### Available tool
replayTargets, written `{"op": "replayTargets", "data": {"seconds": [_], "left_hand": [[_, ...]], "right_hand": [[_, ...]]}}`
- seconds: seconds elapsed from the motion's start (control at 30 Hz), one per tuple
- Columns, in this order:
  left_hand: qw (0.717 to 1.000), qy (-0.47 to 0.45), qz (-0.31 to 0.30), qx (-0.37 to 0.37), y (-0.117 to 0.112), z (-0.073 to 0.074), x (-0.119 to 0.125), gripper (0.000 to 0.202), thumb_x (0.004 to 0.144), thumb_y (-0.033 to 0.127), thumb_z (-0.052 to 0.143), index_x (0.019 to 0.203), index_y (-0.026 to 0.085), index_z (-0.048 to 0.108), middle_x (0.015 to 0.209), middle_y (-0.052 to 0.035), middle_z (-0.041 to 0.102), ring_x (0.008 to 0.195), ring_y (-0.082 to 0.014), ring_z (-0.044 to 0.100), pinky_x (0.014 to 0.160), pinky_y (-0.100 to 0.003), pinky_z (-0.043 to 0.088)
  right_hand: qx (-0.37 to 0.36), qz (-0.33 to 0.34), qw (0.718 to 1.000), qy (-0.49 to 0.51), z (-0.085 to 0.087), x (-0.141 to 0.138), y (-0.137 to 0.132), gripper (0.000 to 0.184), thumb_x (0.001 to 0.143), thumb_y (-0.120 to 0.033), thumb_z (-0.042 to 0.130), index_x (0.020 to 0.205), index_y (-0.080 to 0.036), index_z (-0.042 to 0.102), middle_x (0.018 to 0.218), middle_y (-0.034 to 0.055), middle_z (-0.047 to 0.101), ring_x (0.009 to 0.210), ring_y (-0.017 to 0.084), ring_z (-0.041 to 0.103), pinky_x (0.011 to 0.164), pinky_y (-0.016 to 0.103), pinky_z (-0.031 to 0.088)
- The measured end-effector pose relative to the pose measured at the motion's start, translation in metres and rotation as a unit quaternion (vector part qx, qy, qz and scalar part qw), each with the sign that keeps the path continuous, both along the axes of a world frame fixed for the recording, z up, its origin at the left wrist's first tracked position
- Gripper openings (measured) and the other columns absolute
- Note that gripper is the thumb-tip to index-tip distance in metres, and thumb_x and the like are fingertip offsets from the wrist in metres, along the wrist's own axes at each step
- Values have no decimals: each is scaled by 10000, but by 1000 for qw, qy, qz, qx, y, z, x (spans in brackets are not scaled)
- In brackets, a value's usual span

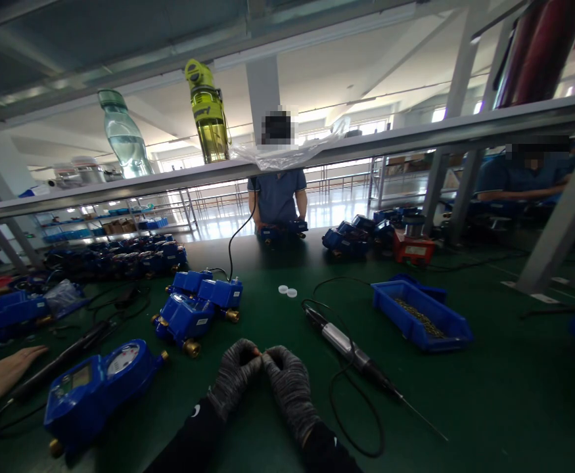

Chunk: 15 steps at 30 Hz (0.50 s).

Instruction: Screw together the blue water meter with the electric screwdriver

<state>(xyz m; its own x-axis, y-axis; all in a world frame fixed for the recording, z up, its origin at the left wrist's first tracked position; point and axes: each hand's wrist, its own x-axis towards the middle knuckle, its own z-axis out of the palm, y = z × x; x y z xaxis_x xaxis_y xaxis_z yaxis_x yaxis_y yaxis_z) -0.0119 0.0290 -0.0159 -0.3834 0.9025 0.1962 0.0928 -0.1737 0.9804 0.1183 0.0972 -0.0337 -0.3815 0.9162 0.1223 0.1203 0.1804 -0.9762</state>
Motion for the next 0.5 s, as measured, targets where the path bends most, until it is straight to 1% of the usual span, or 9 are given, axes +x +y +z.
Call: {"op": "replayTargets", "data": {"seconds": [0.13,0.3,0.4,0.5], "left_hand": [[1000,26,9,-5,-2,3,1,235,761,342,768,844,158,647,843,-47,656,831,-228,594,753,-341,478],[999,50,0,-19,-5,9,2,228,768,345,786,828,163,664,839,-51,660,819,-229,584,745,-346,467],[999,35,-15,-28,-5,11,3,290,765,388,818,873,159,676,897,-71,682,870,-254,614,780,-367,495],[999,3,-26,-29,-5,10,3,392,713,427,874,913,151,679,943,-86,696,920,-276,634,825,-387,518]], "right_hand": [[7,5,1000,-1,1,1,0,509,716,-627,571,896,-179,731,977,106,723,965,319,667,940,466,517],[17,-1,999,-29,4,1,-3,484,715,-610,535,877,-193,719,951,97,723,943,323,665,913,473,511],[21,-6,999,-32,4,1,-5,468,731,-602,522,874,-196,706,941,93,717,929,319,661,895,471,512],[15,-5,1000,-9,4,2,-5,457,745,-603,538,881,-198,702,946,88,714,936,311,661,894,455,519]]}}
